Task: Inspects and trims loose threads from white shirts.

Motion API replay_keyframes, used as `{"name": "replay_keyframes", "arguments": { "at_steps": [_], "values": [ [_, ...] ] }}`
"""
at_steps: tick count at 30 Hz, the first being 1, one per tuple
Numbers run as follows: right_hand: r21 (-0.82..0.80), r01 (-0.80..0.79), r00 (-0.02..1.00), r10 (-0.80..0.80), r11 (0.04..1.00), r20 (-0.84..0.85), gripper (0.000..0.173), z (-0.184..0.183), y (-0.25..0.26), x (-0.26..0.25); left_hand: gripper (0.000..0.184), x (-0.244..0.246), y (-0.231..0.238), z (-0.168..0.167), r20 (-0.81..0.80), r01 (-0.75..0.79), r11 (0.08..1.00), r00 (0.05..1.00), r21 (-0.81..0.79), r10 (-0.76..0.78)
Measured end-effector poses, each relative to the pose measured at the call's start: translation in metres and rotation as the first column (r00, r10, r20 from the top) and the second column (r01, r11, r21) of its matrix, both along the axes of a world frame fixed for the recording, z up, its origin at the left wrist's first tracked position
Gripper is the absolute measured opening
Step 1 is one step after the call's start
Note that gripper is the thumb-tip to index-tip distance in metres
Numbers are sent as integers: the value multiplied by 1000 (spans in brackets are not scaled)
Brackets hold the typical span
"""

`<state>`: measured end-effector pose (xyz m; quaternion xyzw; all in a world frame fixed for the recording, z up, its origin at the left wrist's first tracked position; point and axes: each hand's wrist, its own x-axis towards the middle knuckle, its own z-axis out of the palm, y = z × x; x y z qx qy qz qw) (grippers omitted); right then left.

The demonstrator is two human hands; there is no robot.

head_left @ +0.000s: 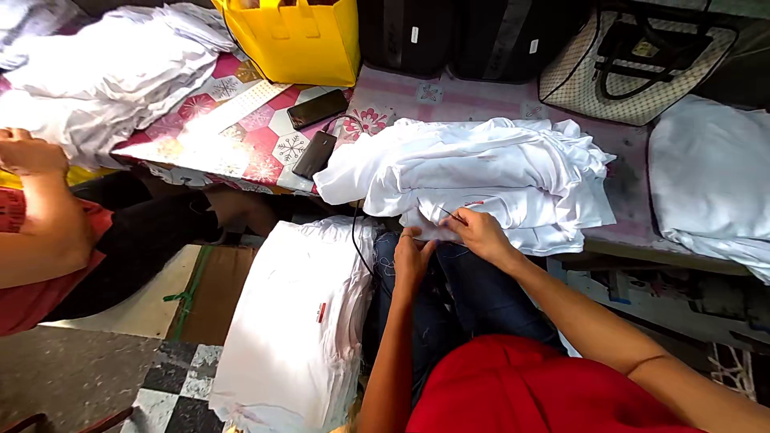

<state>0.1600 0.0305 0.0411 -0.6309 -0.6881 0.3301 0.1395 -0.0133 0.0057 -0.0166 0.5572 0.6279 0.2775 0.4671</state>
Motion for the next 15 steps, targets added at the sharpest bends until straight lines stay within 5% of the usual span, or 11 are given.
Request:
{"name": "replay_keyframes", "arguments": {
  "at_steps": [2, 5, 10, 13, 15],
  "values": [
    [68, 19, 998, -23, 998, 63, 38, -11, 5, -10, 45, 15, 10, -10, 148, -66, 993, 988, 100, 51],
    [17, 54, 998, -54, 998, 22, 23, -25, 21, -15, 17, 22, 20, -29, 123, -90, 986, 990, 141, 72],
    [-214, 140, 919, -207, 967, -335, 20, -18, 35, 3, 33, -4, 12, -4, -55, 146, 989, 988, -4, -145],
    [-331, 142, 843, -289, 933, -454, 21, -14, 34, 1, 50, 9, 14, 3, 309, -7, 998, 951, 60, -12],
    [-349, 134, 836, -295, 928, -464, 20, -12, 33, -2, 39, 22, 20, 1, 462, -90, 996, 884, 22, 70]
  ]
}}
